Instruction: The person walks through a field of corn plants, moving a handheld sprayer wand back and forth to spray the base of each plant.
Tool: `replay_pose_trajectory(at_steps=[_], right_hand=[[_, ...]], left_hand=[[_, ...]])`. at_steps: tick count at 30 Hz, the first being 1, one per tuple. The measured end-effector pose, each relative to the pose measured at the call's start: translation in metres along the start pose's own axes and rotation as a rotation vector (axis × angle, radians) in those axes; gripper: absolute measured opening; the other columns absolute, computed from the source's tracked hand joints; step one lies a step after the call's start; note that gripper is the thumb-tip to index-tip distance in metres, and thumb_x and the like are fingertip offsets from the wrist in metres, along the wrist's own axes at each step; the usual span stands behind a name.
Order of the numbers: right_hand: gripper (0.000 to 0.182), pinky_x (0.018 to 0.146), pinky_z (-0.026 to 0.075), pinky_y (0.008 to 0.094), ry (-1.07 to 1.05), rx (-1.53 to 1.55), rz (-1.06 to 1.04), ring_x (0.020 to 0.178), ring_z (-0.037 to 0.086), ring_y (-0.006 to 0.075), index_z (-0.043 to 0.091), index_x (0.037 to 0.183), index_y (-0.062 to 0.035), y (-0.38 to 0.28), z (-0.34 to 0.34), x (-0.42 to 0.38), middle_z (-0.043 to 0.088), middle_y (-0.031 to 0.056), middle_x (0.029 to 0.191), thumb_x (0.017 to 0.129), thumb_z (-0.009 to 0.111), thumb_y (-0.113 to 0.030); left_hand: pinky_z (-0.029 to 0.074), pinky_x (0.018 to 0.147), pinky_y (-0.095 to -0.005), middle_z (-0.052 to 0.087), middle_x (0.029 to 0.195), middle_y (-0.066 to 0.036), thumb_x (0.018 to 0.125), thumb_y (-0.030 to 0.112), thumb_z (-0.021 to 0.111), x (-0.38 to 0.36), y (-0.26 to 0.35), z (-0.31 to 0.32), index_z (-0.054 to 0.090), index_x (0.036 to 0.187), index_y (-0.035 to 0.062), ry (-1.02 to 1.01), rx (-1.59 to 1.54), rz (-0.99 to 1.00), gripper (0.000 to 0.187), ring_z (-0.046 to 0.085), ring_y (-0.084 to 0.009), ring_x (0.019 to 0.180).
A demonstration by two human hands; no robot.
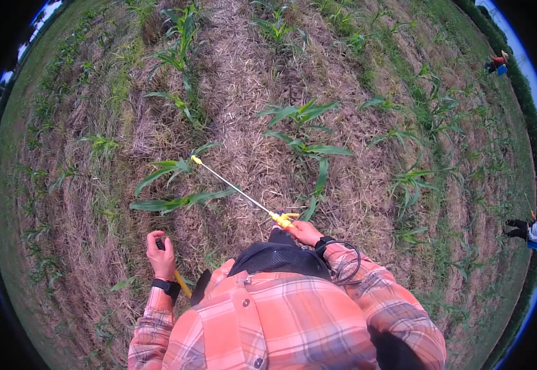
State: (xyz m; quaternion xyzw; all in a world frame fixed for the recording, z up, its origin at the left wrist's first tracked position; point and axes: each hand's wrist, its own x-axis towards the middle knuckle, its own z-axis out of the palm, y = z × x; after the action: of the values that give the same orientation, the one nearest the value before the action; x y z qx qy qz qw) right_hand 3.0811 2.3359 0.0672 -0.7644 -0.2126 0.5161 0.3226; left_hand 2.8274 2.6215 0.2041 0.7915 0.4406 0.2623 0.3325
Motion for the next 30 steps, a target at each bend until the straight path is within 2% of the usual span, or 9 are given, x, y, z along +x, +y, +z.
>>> replay_pose_trajectory(at_steps=[3, 4, 5, 6, 10, 14, 19, 24, 30], right_hand=[[0.031, 0.052, 0.040, 0.0270, 0.150, 0.000, -0.004, 0.055, 0.052, 0.0132, 0.056, 0.078, -0.0036, -0.002, -0.030, 0.012, 0.055, 0.0042, 0.060, 0.078, 0.049, -0.034], [0.028, 0.039, 0.034, 0.0234, 0.167, 0.100, 0.011, 0.044, 0.044, 0.0076, 0.052, 0.075, -0.0063, 0.002, -0.040, 0.013, 0.050, -0.0008, 0.055, 0.080, 0.048, -0.034], [0.028, 0.038, 0.034, 0.0232, 0.206, 0.123, -0.017, 0.043, 0.043, 0.0077, 0.051, 0.074, -0.0067, 0.013, -0.048, 0.018, 0.049, -0.0012, 0.055, 0.080, 0.047, -0.034], [0.027, 0.037, 0.033, 0.0229, 0.247, 0.145, -0.043, 0.041, 0.042, 0.0079, 0.050, 0.074, -0.0071, 0.016, -0.059, 0.021, 0.048, -0.0016, 0.055, 0.081, 0.047, -0.033], [0.023, 0.032, 0.031, 0.0198, 0.312, 0.495, 0.172, 0.038, 0.039, 0.0051, 0.045, 0.073, -0.0097, 0.035, -0.103, 0.024, 0.044, -0.0030, 0.053, 0.083, 0.044, -0.030], [0.025, 0.032, 0.032, 0.0200, 0.504, 0.684, 0.182, 0.038, 0.039, 0.0061, 0.048, 0.079, -0.0060, 0.054, -0.141, 0.025, 0.045, -0.0008, 0.054, 0.083, 0.044, -0.030], [0.026, 0.031, 0.031, 0.0210, 0.736, 0.794, 0.246, 0.037, 0.038, 0.0075, 0.049, 0.079, -0.0036, 0.073, -0.172, 0.019, 0.044, 0.0003, 0.053, 0.083, 0.044, -0.028], [0.027, 0.029, 0.031, 0.0232, 0.836, 0.957, 0.324, 0.036, 0.038, 0.0090, 0.046, 0.078, -0.0037, 0.083, -0.191, 0.021, 0.044, 0.0018, 0.054, 0.083, 0.042, -0.029], [0.026, 0.029, 0.030, 0.0230, 0.855, 0.891, 0.366, 0.035, 0.037, 0.0097, 0.046, 0.073, -0.0054, 0.044, -0.202, 0.068, 0.043, 0.0011, 0.051, 0.082, 0.043, -0.029]], left_hand=[[0.035, 0.048, -0.0261, 0.043, 0.059, -0.003, 0.071, 0.003, 0.052, 0.025, 0.004, 0.051, 0.046, 0.083, 0.0047, -0.062, 0.053, 0.015, 0.014, 0.040, -0.0120, 0.049], [0.036, 0.049, -0.0264, 0.043, 0.059, -0.004, 0.071, 0.004, 0.052, 0.028, 0.005, 0.063, 0.046, 0.083, 0.0047, -0.070, 0.077, 0.037, 0.014, 0.040, -0.0130, 0.049], [0.039, 0.049, -0.0311, 0.048, 0.059, -0.009, 0.070, 0.005, 0.052, 0.034, 0.007, 0.071, 0.047, 0.083, 0.0052, -0.099, 0.079, -0.003, 0.014, 0.047, -0.0208, 0.049], [0.039, 0.049, -0.0311, 0.048, 0.059, -0.009, 0.070, 0.005, 0.052, 0.041, 0.010, 0.079, 0.047, 0.083, 0.0052, -0.107, 0.079, -0.003, 0.014, 0.047, -0.0208, 0.049], [0.039, 0.049, -0.0309, 0.048, 0.058, -0.009, 0.071, 0.006, 0.053, 0.064, 0.028, 0.111, 0.046, 0.083, 0.0050, -0.119, 0.110, 0.020, 0.013, 0.049, -0.0203, 0.050], [0.038, 0.049, -0.0279, 0.046, 0.058, -0.007, 0.072, 0.005, 0.053, 0.083, 0.051, 0.117, 0.046, 0.082, 0.0050, -0.155, 0.089, 0.008, 0.013, 0.046, -0.0154, 0.049], [0.031, 0.045, -0.0219, 0.038, 0.057, 0.000, 0.073, 0.002, 0.053, 0.106, 0.093, 0.083, 0.046, 0.083, 0.0047, -0.137, 0.014, 0.103, 0.013, 0.035, -0.0077, 0.049], [0.028, 0.047, -0.0190, 0.038, 0.063, 0.004, 0.073, -0.002, 0.051, 0.122, 0.113, 0.027, 0.045, 0.082, 0.0045, -0.030, -0.147, 0.023, 0.012, 0.033, -0.0047, 0.053], [0.032, 0.046, -0.0224, 0.040, 0.058, -0.001, 0.072, 0.000, 0.052, 0.211, 0.086, 0.082, 0.046, 0.083, 0.0039, -0.112, -0.030, 0.036, 0.013, 0.038, -0.0080, 0.049]])
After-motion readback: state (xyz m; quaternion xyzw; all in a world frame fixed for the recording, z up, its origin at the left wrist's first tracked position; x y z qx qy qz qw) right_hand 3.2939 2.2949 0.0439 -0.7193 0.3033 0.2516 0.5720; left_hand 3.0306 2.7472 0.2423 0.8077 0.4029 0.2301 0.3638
